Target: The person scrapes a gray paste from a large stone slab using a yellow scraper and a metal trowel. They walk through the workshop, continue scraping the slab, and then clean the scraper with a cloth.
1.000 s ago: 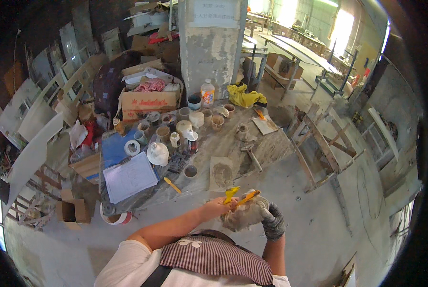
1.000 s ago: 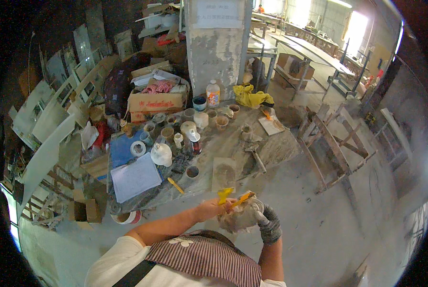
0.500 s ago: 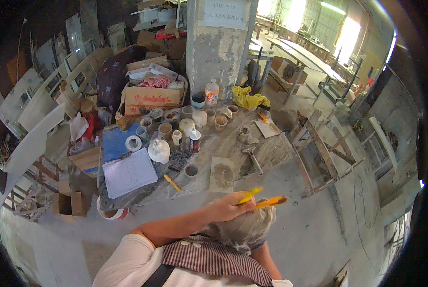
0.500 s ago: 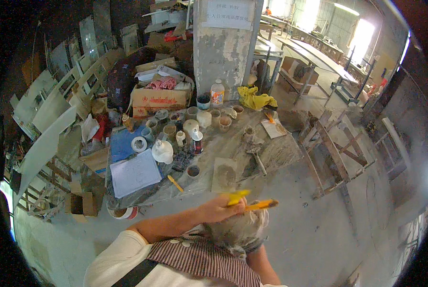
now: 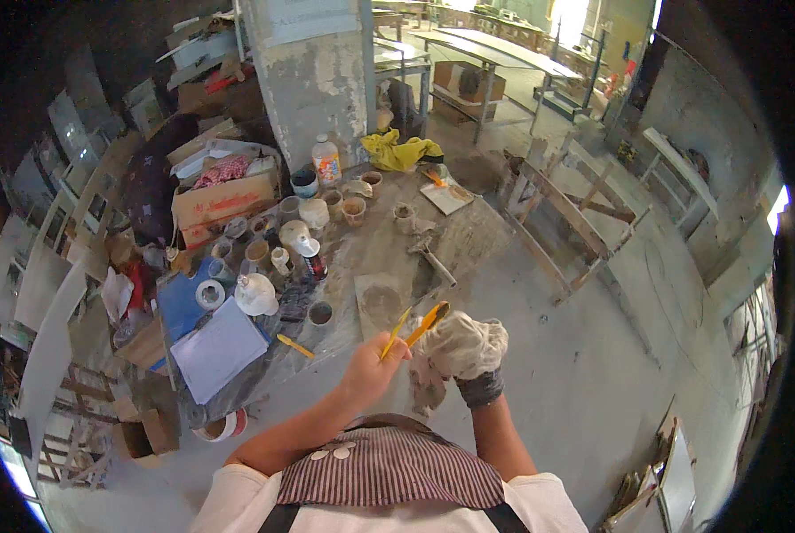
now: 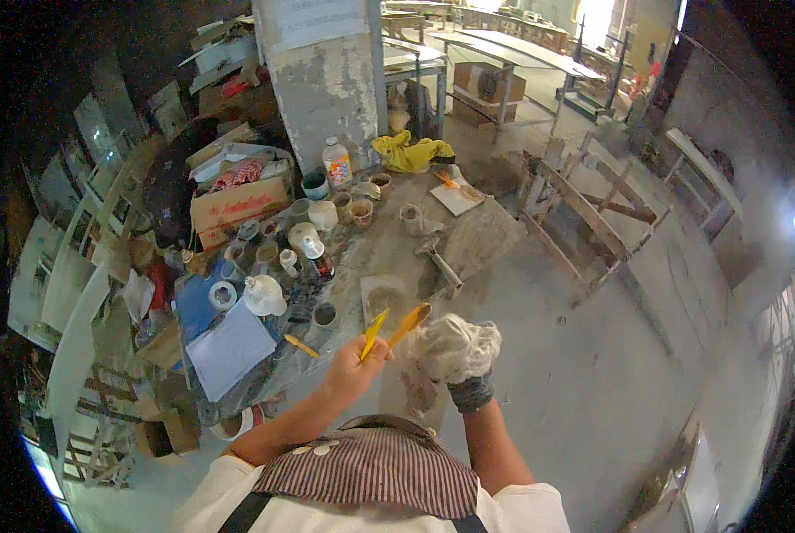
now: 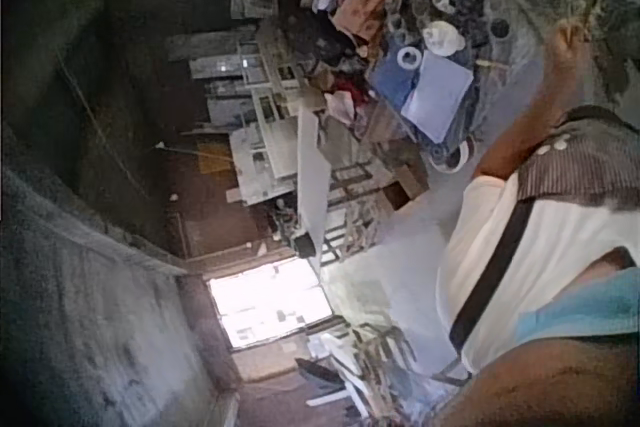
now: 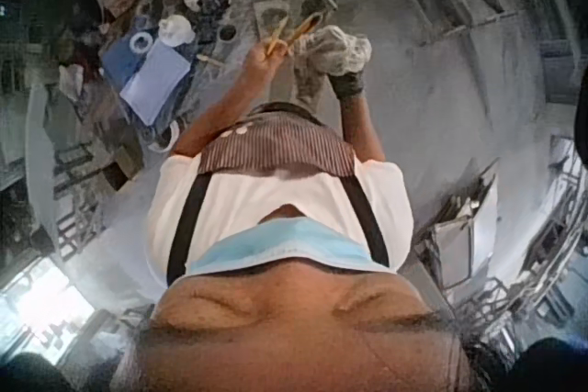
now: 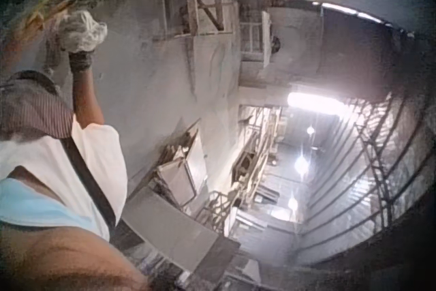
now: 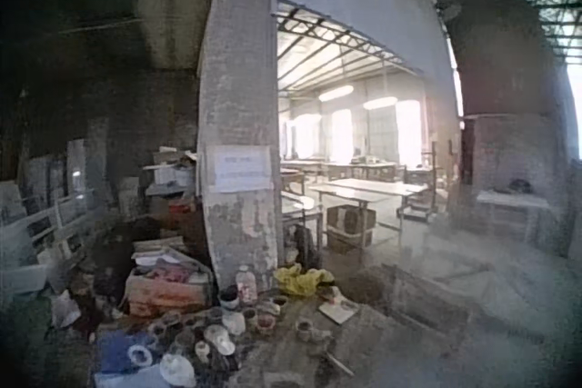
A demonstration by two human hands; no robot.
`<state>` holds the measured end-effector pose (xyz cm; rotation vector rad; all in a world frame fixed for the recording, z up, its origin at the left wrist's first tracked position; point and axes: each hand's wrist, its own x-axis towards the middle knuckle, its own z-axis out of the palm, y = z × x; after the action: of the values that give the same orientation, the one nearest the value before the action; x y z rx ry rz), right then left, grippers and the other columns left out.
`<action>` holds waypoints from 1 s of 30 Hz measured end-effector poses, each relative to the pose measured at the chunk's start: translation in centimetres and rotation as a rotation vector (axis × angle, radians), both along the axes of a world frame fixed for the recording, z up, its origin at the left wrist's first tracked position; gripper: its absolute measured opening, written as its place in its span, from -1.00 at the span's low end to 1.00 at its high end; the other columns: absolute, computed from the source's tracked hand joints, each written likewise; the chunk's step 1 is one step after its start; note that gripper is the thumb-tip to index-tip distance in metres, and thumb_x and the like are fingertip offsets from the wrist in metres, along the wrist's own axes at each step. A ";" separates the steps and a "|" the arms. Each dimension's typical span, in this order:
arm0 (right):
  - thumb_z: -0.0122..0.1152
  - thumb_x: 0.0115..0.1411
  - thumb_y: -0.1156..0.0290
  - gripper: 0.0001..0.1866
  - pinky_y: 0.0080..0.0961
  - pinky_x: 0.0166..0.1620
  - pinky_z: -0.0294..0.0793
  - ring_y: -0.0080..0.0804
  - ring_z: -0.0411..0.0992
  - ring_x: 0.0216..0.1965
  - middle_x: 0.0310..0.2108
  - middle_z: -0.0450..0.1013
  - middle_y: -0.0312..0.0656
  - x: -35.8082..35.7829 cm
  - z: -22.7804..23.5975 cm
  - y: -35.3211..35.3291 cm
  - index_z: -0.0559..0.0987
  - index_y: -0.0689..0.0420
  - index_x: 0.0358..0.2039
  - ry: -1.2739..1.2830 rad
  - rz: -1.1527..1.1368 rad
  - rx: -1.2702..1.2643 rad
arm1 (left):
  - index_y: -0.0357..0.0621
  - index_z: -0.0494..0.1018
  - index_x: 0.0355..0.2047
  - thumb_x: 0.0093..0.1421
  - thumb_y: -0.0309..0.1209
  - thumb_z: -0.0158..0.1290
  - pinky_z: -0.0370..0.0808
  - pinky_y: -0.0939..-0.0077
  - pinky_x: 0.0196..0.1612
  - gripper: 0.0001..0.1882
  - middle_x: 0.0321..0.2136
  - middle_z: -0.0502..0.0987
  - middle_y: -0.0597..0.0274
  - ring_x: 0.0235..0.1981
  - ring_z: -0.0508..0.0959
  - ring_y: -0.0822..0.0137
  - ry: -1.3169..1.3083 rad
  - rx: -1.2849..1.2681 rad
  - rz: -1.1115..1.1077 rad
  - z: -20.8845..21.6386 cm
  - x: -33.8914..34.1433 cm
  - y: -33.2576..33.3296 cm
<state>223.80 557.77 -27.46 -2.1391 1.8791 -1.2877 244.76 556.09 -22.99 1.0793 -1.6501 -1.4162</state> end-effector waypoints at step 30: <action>0.08 0.09 0.37 -0.88 -0.45 -0.33 0.37 -0.34 0.31 -0.43 -0.43 0.37 -0.23 2.6 -7.7 -2.6 0.41 0.13 -0.40 -0.795 0.160 0.270 | -0.24 0.25 -0.33 0.13 -0.38 -0.06 0.36 -0.03 -0.42 -0.81 -0.54 0.44 -0.26 -0.45 0.45 -0.26 -0.451 -0.280 -0.185 -1.5 -3.5 2.8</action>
<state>226.43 555.13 -35.16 -1.3127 1.4040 -1.4419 241.27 558.88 -24.52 1.1608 -2.2434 -1.0510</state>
